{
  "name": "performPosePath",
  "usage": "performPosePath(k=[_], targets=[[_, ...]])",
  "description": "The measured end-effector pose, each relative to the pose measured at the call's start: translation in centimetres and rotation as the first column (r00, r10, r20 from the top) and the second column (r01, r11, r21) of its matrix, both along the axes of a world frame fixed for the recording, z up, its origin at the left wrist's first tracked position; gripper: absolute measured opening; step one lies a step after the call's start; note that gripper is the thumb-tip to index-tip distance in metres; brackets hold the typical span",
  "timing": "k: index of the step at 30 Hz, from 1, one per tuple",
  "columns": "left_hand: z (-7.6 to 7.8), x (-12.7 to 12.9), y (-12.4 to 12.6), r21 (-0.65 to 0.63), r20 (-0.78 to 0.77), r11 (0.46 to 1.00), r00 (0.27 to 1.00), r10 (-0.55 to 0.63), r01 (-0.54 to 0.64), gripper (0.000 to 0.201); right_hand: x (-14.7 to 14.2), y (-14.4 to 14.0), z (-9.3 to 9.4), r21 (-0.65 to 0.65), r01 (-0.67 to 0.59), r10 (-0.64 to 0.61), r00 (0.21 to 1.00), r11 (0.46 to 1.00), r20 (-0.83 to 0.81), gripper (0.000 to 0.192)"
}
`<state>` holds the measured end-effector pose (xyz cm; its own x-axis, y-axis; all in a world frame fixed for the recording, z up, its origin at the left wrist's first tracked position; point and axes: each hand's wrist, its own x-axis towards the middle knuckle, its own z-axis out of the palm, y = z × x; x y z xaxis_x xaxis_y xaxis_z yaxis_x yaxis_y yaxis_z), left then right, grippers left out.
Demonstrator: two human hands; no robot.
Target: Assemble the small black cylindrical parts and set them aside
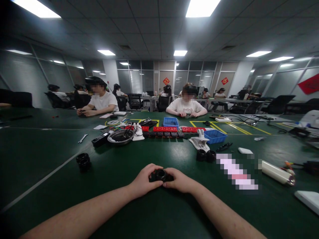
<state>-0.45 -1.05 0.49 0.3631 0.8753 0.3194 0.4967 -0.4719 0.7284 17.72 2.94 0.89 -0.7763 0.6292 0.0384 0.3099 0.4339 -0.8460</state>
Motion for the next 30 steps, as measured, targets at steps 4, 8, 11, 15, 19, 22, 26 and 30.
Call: performPosePath(k=[4,8,11,15,19,22,26,30], targets=[[0.2,0.0,-0.2,0.020,0.013,1.000,1.000,-0.003,0.003,0.039,0.0,-0.1,-0.2,-0.011,0.042,-0.042,0.999,0.999,0.009,0.027],[0.1,0.1,-0.3,-0.008,0.014,1.000,1.000,0.008,-0.008,0.035,-0.1,0.0,-0.8,-0.003,0.086,-0.086,0.996,0.996,0.039,0.028],[-0.1,0.2,-0.2,-0.025,0.000,0.998,0.999,0.049,-0.049,0.037,-0.4,-0.1,-1.2,0.071,0.153,-0.159,0.983,0.986,0.088,0.027],[-0.5,0.4,-0.1,-0.049,0.012,0.993,0.994,0.110,-0.109,0.036,-1.4,-0.7,-1.7,0.314,0.292,-0.355,0.920,0.903,0.166,0.032],[-0.7,0.5,0.1,-0.072,0.039,0.984,0.986,0.164,-0.161,0.035,-2.2,-1.6,-1.7,0.500,0.360,-0.520,0.824,0.788,0.225,0.032],[-0.7,0.6,0.2,-0.078,0.042,0.983,0.985,0.169,-0.165,0.035,-2.4,-2.0,-1.5,0.576,0.334,-0.549,0.798,0.746,0.249,0.029],[-0.6,0.3,0.3,-0.070,0.043,0.991,0.992,0.119,-0.116,0.036,-1.9,-1.8,-1.1,0.538,0.274,-0.436,0.877,0.797,0.200,0.044],[-0.4,0.1,0.3,-0.070,0.038,0.996,0.998,0.058,-0.055,0.038,-0.9,-1.0,-0.7,0.307,0.131,-0.163,0.983,0.943,0.081,0.054]])
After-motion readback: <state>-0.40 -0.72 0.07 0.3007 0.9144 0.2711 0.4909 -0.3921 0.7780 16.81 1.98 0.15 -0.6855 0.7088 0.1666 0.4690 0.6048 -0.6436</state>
